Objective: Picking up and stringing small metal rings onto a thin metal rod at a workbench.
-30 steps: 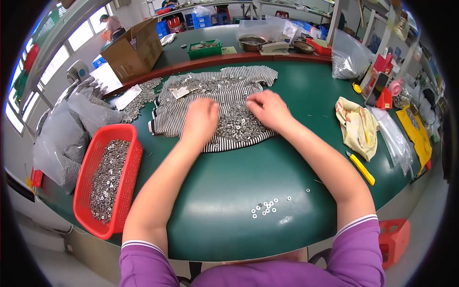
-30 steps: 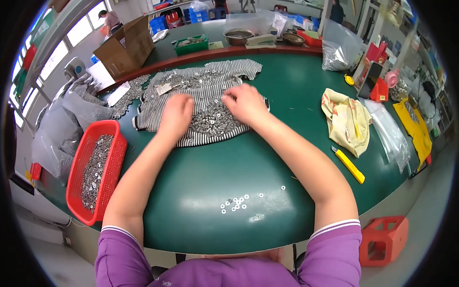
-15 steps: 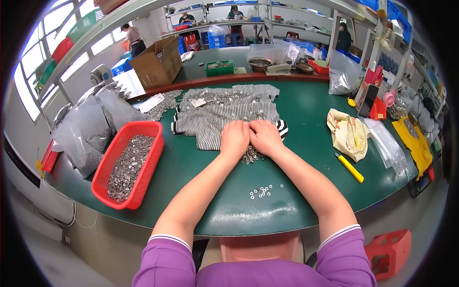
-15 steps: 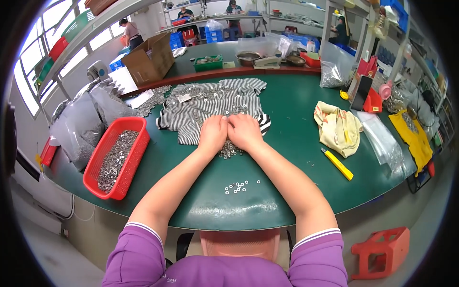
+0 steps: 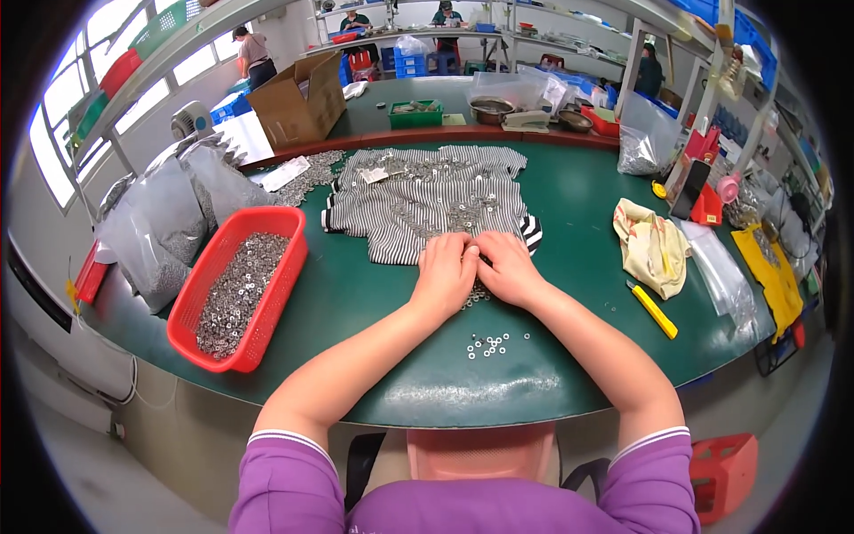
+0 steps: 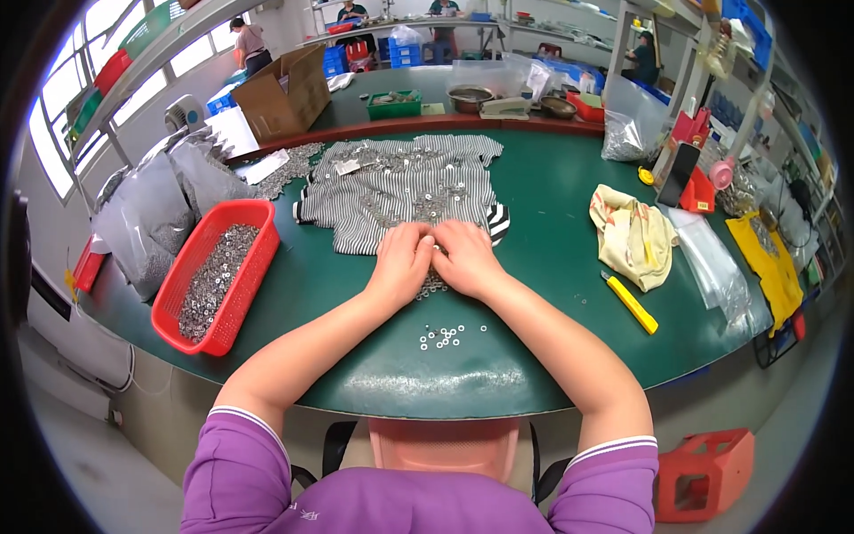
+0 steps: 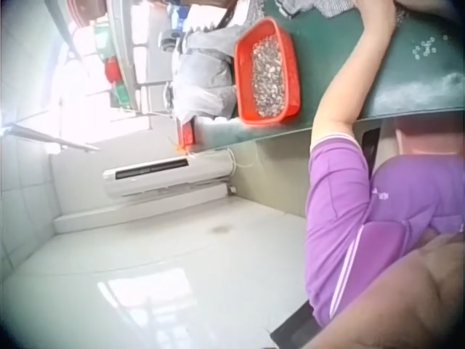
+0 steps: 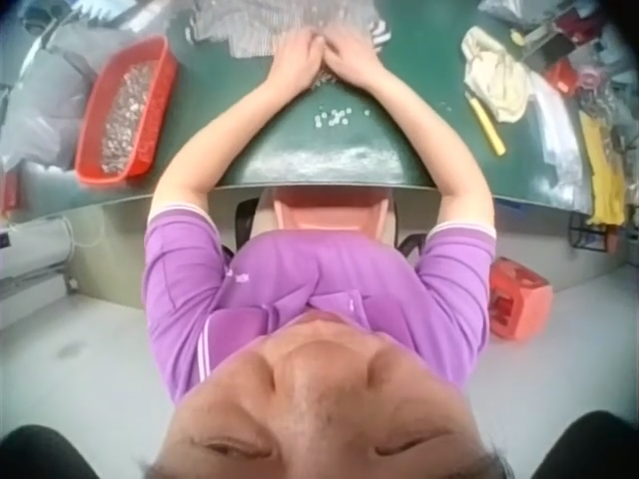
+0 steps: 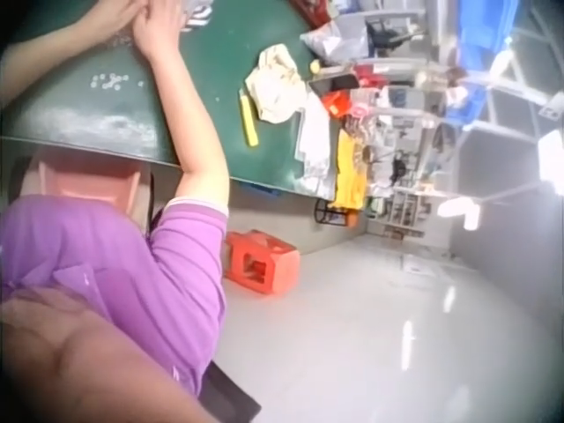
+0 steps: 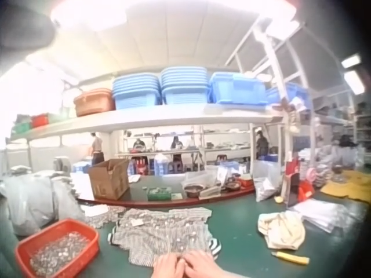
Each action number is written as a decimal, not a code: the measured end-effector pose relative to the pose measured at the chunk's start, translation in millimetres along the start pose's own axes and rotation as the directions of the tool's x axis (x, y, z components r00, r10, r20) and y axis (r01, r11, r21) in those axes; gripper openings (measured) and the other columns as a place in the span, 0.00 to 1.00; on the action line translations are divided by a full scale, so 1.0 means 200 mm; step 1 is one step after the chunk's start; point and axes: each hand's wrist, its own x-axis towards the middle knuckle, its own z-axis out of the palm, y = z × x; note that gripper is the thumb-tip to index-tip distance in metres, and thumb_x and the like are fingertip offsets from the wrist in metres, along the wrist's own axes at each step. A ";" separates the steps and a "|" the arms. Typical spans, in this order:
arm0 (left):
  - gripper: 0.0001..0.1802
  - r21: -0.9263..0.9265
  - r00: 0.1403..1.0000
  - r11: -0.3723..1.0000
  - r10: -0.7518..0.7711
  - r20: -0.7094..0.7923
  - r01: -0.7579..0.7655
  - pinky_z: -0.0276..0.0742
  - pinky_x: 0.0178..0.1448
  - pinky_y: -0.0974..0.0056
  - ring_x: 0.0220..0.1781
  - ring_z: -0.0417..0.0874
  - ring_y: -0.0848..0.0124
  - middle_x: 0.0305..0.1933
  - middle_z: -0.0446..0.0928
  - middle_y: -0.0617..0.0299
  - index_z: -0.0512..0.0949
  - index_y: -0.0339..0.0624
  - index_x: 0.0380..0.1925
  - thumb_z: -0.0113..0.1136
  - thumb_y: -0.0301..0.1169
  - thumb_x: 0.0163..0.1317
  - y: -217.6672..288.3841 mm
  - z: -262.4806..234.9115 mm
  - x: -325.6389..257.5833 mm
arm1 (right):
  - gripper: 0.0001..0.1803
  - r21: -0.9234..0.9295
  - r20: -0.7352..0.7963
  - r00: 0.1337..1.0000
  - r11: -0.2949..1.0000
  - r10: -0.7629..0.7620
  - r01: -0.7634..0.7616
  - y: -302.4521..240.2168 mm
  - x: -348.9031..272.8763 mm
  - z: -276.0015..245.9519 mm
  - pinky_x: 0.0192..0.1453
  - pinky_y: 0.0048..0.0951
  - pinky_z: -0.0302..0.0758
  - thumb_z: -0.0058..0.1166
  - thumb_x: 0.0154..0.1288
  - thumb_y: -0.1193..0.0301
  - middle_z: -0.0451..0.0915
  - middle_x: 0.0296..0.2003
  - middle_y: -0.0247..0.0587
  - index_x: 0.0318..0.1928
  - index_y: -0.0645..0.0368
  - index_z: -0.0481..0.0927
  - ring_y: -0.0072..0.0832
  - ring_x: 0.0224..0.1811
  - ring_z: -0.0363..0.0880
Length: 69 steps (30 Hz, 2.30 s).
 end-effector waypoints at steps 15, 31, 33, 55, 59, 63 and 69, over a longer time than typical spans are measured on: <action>0.17 -0.114 0.987 0.989 0.074 -0.142 -0.090 0.63 0.69 0.50 0.64 0.69 0.48 0.59 0.71 0.45 0.70 0.34 0.55 0.51 0.28 0.68 -0.07 -0.11 -0.04 | 0.15 0.266 0.076 0.992 0.961 -0.100 0.077 -0.06 -0.06 -0.12 0.66 0.40 0.68 0.53 0.65 0.73 0.77 0.53 0.44 0.51 0.56 0.81 0.44 0.60 0.72; 0.27 0.074 0.993 0.990 -0.117 -0.032 0.119 0.65 0.69 0.49 0.62 0.72 0.49 0.57 0.73 0.42 0.64 0.30 0.64 0.51 0.28 0.65 -0.15 -0.07 0.02 | 0.13 0.009 0.221 0.970 0.995 0.099 -0.103 0.14 0.40 0.16 0.54 0.41 0.72 0.60 0.59 0.56 0.81 0.37 0.39 0.35 0.51 0.82 0.41 0.47 0.77; 0.26 0.020 0.992 0.993 -0.119 -0.037 0.120 0.66 0.67 0.49 0.61 0.73 0.49 0.55 0.75 0.43 0.65 0.30 0.63 0.52 0.28 0.65 -0.15 -0.08 0.03 | 0.13 0.129 0.315 0.946 0.984 0.074 -0.120 0.09 0.38 0.10 0.52 0.41 0.73 0.60 0.59 0.58 0.81 0.36 0.40 0.36 0.54 0.81 0.41 0.45 0.77; 0.15 -0.262 0.988 0.960 0.124 0.090 -0.096 0.70 0.62 0.53 0.56 0.75 0.51 0.51 0.76 0.49 0.75 0.36 0.51 0.54 0.27 0.66 -0.02 -0.11 -0.07 | 0.12 0.152 0.157 0.987 0.988 -0.044 0.020 -0.16 -0.09 -0.10 0.63 0.40 0.68 0.57 0.63 0.72 0.77 0.52 0.43 0.47 0.59 0.79 0.43 0.58 0.72; 0.17 -0.257 0.981 0.960 0.149 0.124 -0.113 0.69 0.64 0.52 0.58 0.74 0.50 0.52 0.75 0.49 0.74 0.36 0.52 0.57 0.30 0.65 0.04 -0.12 -0.10 | 0.12 0.239 0.175 0.984 0.971 -0.032 -0.011 -0.14 -0.13 -0.15 0.64 0.38 0.69 0.55 0.64 0.74 0.78 0.51 0.42 0.48 0.60 0.81 0.39 0.58 0.74; 0.26 -0.011 0.994 0.996 0.093 0.051 -0.093 0.58 0.73 0.47 0.68 0.66 0.45 0.63 0.68 0.41 0.67 0.34 0.61 0.57 0.36 0.66 0.03 -0.15 -0.12 | 0.15 0.231 -0.017 0.993 0.967 0.118 -0.111 -0.10 -0.08 -0.22 0.68 0.36 0.67 0.51 0.68 0.74 0.77 0.55 0.44 0.53 0.60 0.80 0.39 0.61 0.73; 0.27 0.129 0.950 0.980 0.109 0.293 -0.152 0.46 0.80 0.46 0.76 0.60 0.47 0.70 0.65 0.42 0.66 0.32 0.65 0.48 0.38 0.72 0.00 -0.14 -0.13 | 0.21 0.041 0.052 0.994 0.994 0.098 -0.100 -0.01 -0.14 -0.11 0.72 0.41 0.63 0.49 0.69 0.69 0.73 0.61 0.48 0.61 0.59 0.75 0.44 0.67 0.68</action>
